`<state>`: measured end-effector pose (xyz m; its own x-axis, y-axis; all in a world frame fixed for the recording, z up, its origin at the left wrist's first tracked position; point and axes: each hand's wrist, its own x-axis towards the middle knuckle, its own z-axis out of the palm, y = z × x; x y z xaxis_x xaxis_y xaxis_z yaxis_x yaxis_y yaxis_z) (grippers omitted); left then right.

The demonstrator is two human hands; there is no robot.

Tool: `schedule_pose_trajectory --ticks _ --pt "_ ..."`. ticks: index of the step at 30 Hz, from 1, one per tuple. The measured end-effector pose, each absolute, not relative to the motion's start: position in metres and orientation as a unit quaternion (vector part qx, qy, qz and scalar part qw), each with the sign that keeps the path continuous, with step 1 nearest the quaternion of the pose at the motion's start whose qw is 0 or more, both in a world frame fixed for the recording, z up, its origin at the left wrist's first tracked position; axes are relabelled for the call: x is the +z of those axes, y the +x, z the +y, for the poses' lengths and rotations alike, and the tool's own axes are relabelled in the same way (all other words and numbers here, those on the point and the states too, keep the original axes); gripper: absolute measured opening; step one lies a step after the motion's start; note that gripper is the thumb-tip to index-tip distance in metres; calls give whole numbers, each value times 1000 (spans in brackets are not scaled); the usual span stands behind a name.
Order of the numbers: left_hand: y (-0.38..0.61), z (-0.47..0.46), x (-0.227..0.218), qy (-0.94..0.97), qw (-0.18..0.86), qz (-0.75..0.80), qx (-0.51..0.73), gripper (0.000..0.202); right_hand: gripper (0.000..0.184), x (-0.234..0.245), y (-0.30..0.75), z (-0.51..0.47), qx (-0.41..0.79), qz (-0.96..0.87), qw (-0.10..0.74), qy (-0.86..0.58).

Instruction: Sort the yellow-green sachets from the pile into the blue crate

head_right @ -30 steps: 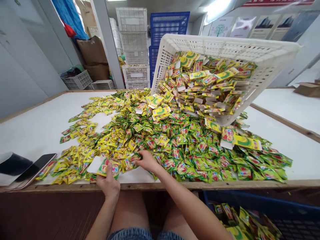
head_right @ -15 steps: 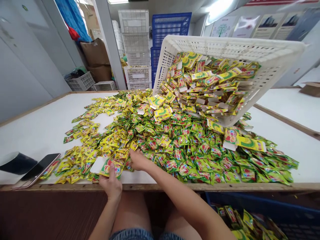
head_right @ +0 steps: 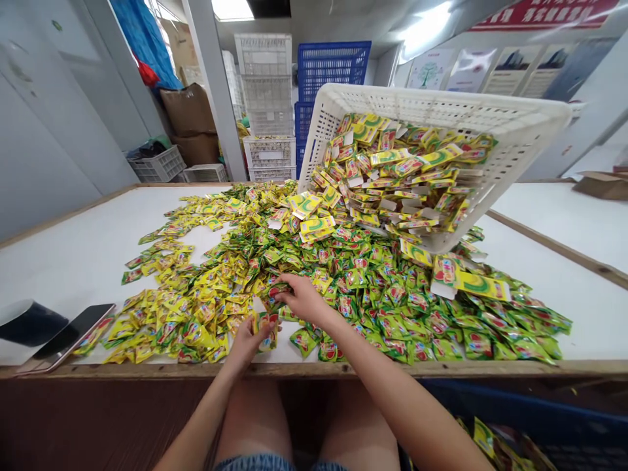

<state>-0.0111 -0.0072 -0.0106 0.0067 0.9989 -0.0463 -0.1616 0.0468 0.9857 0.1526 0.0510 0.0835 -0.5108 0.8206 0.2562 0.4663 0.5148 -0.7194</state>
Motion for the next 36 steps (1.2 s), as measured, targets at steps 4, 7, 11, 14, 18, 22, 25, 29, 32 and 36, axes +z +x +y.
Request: schedule_pose_trajectory --ticks 4,7,11,14,18,22,25,29,32,36 --pt "-4 -9 -10 486 569 436 500 35 21 95 145 52 142 -899 150 -385" --pt "-6 -11 -12 497 570 435 489 37 24 94 137 52 82 -919 88 -374" --pt "-8 -13 -9 508 572 427 482 36 21 90 129 50 82 -932 65 -346" --pt "-5 -14 -3 511 575 421 481 38 21 90 127 47 101 -917 37 -383" --pt "-1 -15 3 526 569 408 483 42 21 94 127 41 98 -884 11 -456" --pt "-2 -16 1 531 568 407 479 43 17 96 125 33 93 -867 6 -490" --pt "-4 -16 -1 525 570 403 487 42 20 94 123 30 92 -850 29 -518" --pt "-4 -16 1 533 546 417 495 42 20 87 127 31 99 -833 60 -541" --pt "-4 -16 0 541 534 423 493 42 14 82 130 34 107 -821 75 -555" --pt "-5 -16 -5 554 503 433 502 39 12 72 128 35 113 -811 98 -565"
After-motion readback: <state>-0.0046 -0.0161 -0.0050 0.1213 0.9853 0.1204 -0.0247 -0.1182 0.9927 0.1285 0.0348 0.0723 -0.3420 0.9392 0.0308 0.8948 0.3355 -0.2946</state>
